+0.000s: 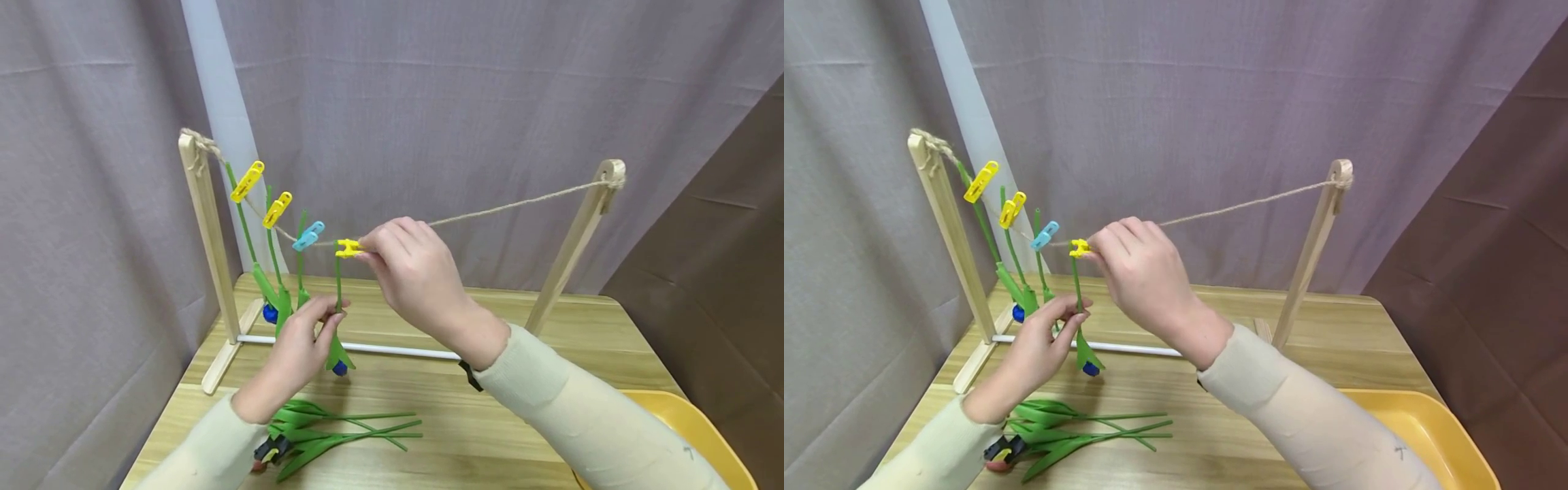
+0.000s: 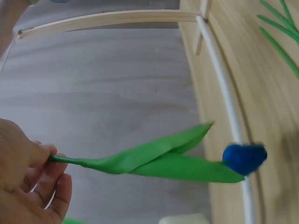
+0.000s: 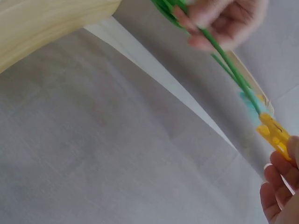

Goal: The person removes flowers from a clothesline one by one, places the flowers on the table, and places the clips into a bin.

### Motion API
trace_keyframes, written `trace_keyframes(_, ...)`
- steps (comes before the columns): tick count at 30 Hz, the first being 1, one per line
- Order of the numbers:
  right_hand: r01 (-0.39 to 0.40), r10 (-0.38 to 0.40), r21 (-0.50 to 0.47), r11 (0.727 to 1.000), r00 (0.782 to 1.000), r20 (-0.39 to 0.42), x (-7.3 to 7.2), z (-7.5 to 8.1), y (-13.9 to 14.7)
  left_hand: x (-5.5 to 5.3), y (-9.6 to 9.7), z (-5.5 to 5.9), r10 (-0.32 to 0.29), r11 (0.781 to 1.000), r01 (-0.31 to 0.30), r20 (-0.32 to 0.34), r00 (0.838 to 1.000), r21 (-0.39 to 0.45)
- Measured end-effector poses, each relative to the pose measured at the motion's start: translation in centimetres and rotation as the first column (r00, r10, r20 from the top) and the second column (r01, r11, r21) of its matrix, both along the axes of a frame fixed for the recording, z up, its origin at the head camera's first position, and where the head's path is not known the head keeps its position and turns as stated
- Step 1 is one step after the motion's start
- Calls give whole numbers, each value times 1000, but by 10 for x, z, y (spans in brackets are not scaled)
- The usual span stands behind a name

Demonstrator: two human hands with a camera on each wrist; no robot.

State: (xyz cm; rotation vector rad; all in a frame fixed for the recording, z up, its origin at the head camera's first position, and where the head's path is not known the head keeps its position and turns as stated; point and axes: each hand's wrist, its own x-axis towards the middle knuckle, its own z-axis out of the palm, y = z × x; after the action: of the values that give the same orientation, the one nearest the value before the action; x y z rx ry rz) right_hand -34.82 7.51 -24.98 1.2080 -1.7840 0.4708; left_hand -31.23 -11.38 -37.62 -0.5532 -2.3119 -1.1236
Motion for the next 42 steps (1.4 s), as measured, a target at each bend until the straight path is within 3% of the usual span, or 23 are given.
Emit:
trace_keyframes(4,-18,18,-42,999,1000,6,0,4,3,1,-2,-7,-7,1000,7,31,999,-8)
trace_keyframes(9,-11,11,-3,1000,999,44,0,-2,10,3,-8,-11,50,999,-50,-37,998,-19)
trace_keyframes(12,2,-4,28,1000,998,68,0,-9,18,4,-11,-12,51,999,-51,-50,997,-6)
trace_keyframes(20,28,-46,118,993,987,154,-1,-38,53,6,-11,-14,-6,1000,5,-73,997,-12)
trace_keyframes(26,68,-109,177,982,967,232,-2,-66,85,9,-9,-14,-2,994,-10,-108,994,-110)
trace_keyframes(33,118,-179,204,972,933,313,0,-94,118,16,-5,-16,-42,952,21,-63,997,-304)
trace_keyframes(42,166,-236,208,964,892,385,8,-119,154,22,0,-28,-57,886,50,0,998,-462)
